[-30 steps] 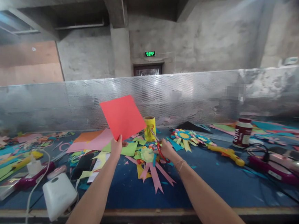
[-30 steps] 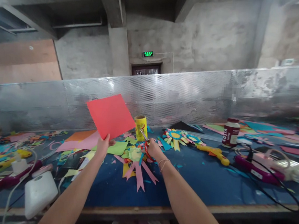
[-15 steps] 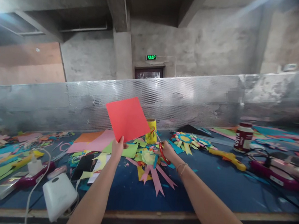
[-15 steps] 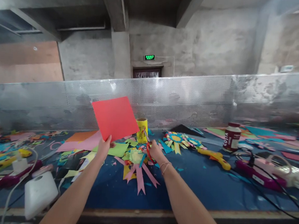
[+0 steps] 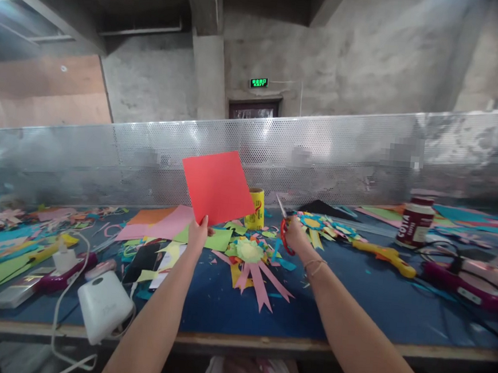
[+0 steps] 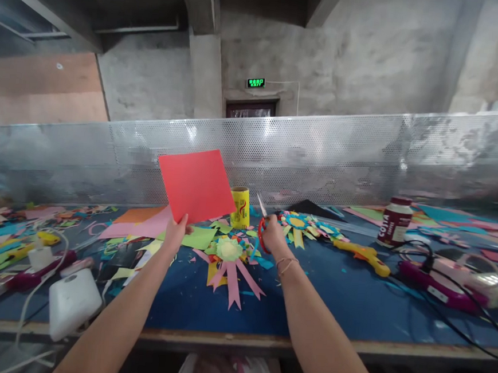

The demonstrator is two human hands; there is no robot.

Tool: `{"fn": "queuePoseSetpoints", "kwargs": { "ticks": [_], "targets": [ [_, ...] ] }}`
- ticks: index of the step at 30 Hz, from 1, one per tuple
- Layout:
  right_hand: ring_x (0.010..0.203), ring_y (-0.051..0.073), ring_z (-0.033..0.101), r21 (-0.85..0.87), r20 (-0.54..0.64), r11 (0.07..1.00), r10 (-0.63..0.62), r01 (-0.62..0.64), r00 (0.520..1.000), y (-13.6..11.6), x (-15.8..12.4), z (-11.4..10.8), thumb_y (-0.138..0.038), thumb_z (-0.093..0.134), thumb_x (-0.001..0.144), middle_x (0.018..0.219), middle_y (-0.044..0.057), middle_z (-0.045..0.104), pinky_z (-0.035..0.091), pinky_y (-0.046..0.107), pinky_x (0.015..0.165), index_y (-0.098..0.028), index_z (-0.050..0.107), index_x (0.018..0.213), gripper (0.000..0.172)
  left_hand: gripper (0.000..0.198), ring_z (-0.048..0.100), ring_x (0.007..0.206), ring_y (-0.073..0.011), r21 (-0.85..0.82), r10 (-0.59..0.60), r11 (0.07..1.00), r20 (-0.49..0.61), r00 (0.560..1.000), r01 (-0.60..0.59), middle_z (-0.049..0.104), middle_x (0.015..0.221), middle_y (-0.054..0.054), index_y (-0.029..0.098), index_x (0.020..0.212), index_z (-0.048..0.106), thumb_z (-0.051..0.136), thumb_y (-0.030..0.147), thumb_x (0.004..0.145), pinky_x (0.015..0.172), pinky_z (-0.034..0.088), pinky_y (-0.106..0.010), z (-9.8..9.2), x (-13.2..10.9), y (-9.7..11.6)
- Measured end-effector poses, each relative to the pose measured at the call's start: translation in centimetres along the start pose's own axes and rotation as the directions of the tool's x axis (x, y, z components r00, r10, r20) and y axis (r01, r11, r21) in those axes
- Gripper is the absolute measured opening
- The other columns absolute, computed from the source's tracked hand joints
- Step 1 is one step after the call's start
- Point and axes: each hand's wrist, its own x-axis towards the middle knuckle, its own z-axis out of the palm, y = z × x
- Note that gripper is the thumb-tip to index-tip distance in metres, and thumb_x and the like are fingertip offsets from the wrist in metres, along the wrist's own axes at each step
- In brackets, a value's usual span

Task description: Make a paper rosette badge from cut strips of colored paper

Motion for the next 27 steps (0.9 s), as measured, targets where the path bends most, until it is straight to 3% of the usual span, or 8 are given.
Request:
{"fn": "queuePoseSetpoints", "kwargs": {
  "ticks": [3,6,11,16,19,23,27],
  "targets": [
    [0.087,0.029,0.054,-0.272,-0.095,0.962,-0.026,0.0,0.995,0.1,-0.2,-1.8,-0.011,0.046,0.074,0.09,0.019,0.056,0.035,0.037,0.073,-0.007,0.045,0.104,0.03,0.024,0.053,0.038,-0.0136,-0.008,0.009,1.0,-0.004,1.0,-0.009,0.053,0.044,0.002,0.013,0.096,0.056,0.05,0.028,0.079,0.043,0.045,-0.024,0.0,0.0,-0.2],
    [0.091,0.033,0.053,-0.498,-0.12,0.867,-0.059,-0.008,0.991,-0.3,-0.6,-2.3,-0.024,0.046,0.079,0.091,0.023,0.057,0.034,0.039,0.075,-0.004,0.046,0.104,0.032,0.025,0.053,0.039,-0.0133,-0.046,-0.004,0.999,-0.002,1.0,0.004,0.054,0.045,0.001,0.013,0.097,0.056,0.051,0.029,0.078,0.044,0.046,-0.024,0.1,0.2,-0.5],
    [0.088,0.029,0.054,-0.347,-0.143,0.937,-0.109,0.053,0.984,-1.7,-0.7,-1.5,-0.048,0.047,0.078,0.093,0.018,0.058,0.037,0.034,0.072,-0.011,0.046,0.103,0.045,0.034,0.057,0.044,-0.0114,-0.211,-0.049,0.976,-0.005,0.999,0.047,0.063,0.067,-0.003,0.013,0.107,0.052,0.055,0.029,0.077,0.049,0.049,-0.025,0.3,0.7,-1.1],
    [0.094,0.027,0.05,-0.261,-0.184,0.94,-0.274,0.222,0.944,-2.5,-0.7,-1.1,-0.048,0.05,0.076,0.094,0.015,0.056,0.037,0.033,0.078,-0.014,0.046,0.1,0.042,0.031,0.059,0.049,-0.0114,-0.296,-0.076,0.953,-0.027,0.997,0.064,0.065,0.078,-0.007,0.012,0.108,0.052,0.053,0.023,0.079,0.055,0.052,-0.025,0.5,0.9,-1.1],
    [0.088,0.024,0.051,-0.17,-0.087,0.942,-0.306,0.289,0.948,-2.9,-1.1,-0.5,-0.048,0.051,0.076,0.089,0.012,0.056,0.039,0.03,0.075,-0.016,0.047,0.096,0.038,0.031,0.06,0.05,-0.012,-0.339,-0.072,0.939,-0.019,0.997,0.061,0.066,0.081,-0.008,0.012,0.109,0.051,0.052,0.021,0.079,0.056,0.052,-0.026,0.6,0.6,-0.8],
    [0.077,0.02,0.053,-0.054,0.1,0.971,-0.228,0.234,0.968,-3.7,-2.1,0.7,-0.05,0.047,0.077,0.081,0.006,0.055,0.04,0.028,0.067,-0.018,0.045,0.09,0.035,0.035,0.06,0.053,-0.0114,-0.383,-0.081,0.922,-0.034,0.996,0.061,0.066,0.085,-0.007,0.014,0.113,0.048,0.052,0.021,0.079,0.057,0.052,-0.025,1.0,0.0,-0.2],
    [0.068,0.017,0.055,0.042,0.201,0.98,-0.199,0.195,0.959,-4.8,-2.8,1.1,-0.05,0.044,0.078,0.073,0.002,0.055,0.039,0.026,0.06,-0.02,0.043,0.086,0.03,0.037,0.062,0.06,-0.0127,-0.366,-0.068,0.928,0.008,0.998,0.066,0.065,0.086,-0.006,0.015,0.115,0.048,0.053,0.027,0.08,0.062,0.052,-0.026,1.5,-0.5,-0.1]
  ]
}}
